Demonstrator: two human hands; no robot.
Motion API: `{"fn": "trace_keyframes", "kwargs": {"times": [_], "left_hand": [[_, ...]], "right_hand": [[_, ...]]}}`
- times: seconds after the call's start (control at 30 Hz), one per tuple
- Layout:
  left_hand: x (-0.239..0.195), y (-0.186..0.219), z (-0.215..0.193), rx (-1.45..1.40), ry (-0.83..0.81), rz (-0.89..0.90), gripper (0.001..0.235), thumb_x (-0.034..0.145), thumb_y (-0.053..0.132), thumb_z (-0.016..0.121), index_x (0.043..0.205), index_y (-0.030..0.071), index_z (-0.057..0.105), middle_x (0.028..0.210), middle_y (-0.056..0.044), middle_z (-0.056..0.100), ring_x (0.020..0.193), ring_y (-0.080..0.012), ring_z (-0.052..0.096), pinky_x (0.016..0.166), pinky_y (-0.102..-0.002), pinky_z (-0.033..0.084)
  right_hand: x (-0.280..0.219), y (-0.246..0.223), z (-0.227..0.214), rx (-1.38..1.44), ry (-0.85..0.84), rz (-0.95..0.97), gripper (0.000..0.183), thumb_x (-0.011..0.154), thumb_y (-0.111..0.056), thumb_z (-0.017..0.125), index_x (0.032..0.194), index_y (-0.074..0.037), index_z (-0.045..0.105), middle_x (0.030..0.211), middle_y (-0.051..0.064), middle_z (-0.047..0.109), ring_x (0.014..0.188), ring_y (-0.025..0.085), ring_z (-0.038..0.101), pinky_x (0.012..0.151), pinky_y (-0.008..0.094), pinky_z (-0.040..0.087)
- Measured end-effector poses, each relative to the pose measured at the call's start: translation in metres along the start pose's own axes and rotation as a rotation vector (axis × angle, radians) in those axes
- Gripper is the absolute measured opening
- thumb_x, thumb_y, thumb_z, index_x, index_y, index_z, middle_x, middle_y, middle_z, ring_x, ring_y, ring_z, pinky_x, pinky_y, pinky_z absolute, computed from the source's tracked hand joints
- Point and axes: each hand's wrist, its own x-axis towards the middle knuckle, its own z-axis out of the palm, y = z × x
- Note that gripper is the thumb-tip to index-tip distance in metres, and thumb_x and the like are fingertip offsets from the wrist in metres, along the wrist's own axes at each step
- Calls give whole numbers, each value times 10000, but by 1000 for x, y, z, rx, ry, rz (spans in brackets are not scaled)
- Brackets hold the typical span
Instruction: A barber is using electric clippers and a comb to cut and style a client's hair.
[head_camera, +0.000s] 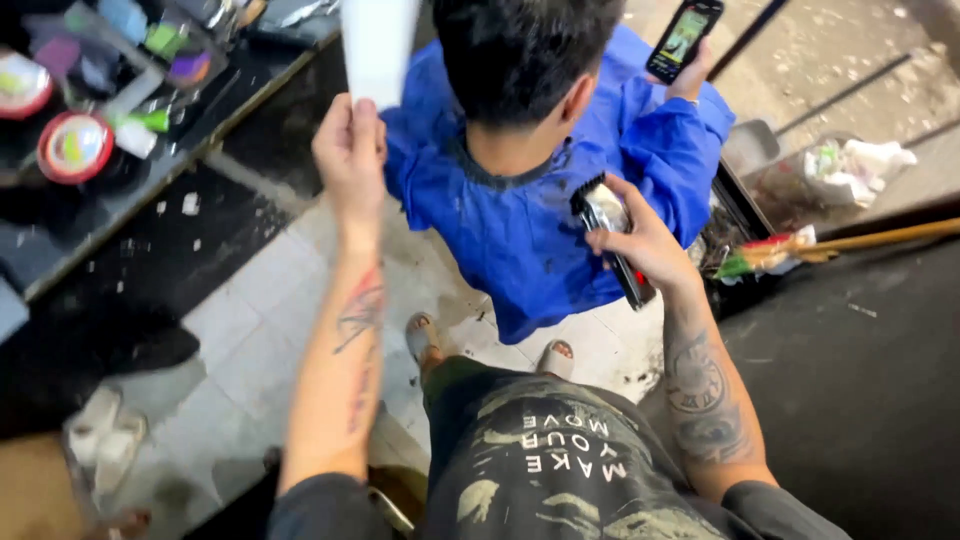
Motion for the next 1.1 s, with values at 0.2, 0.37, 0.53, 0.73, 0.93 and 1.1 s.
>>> {"fn": "trace_keyframes", "kwargs": {"times": [0.2,0.37,0.53,0.73,0.93,1.1], "left_hand": [[-68,-42,117,39,573,-550,607,735,397,957,1252,195,714,773,94,412,652,-64,447,671,-241,456],[-68,-9,150,106,428,-554,880,662,426,968,1366,78,571,790,29,538,723,-133,572,666,-304,507],[-71,-26,154,188,407,-557,927,697,514,937,1433,103,549,983,-28,592,932,-197,611,869,-306,539],[-67,-9,150,137,387,-632,853,712,470,914,1406,130,554,998,-34,589,941,-181,604,840,-298,541],[-63,-18,149,174,365,-669,909,674,510,917,1427,148,560,1107,-67,622,1052,-221,617,938,-318,538],[-62,-17,146,153,336,-763,1012,647,531,912,1511,170,526,1370,-175,671,1313,-281,641,1046,-353,543]], "right_hand": [[56,6,7,5,-163,-209,821,1057,-256,680,1720,-168,204,959,115,638,769,214,724,693,335,614],[64,-20,22,-83,-17,-305,630,976,-236,800,1409,-178,346,901,52,737,604,136,677,571,290,547],[64,-27,20,-101,-34,-280,569,974,-216,836,1291,-193,364,882,73,702,609,198,730,578,336,609],[69,-33,17,-72,-77,-405,584,979,-172,856,1220,-197,324,918,96,744,669,194,742,642,319,607],[73,-38,10,-129,-106,-392,575,970,-178,871,1216,-209,352,896,89,725,690,185,732,637,317,590],[73,-41,11,-44,-173,-558,555,987,-47,841,1181,-185,340,1041,98,758,937,151,767,836,312,651]]}}
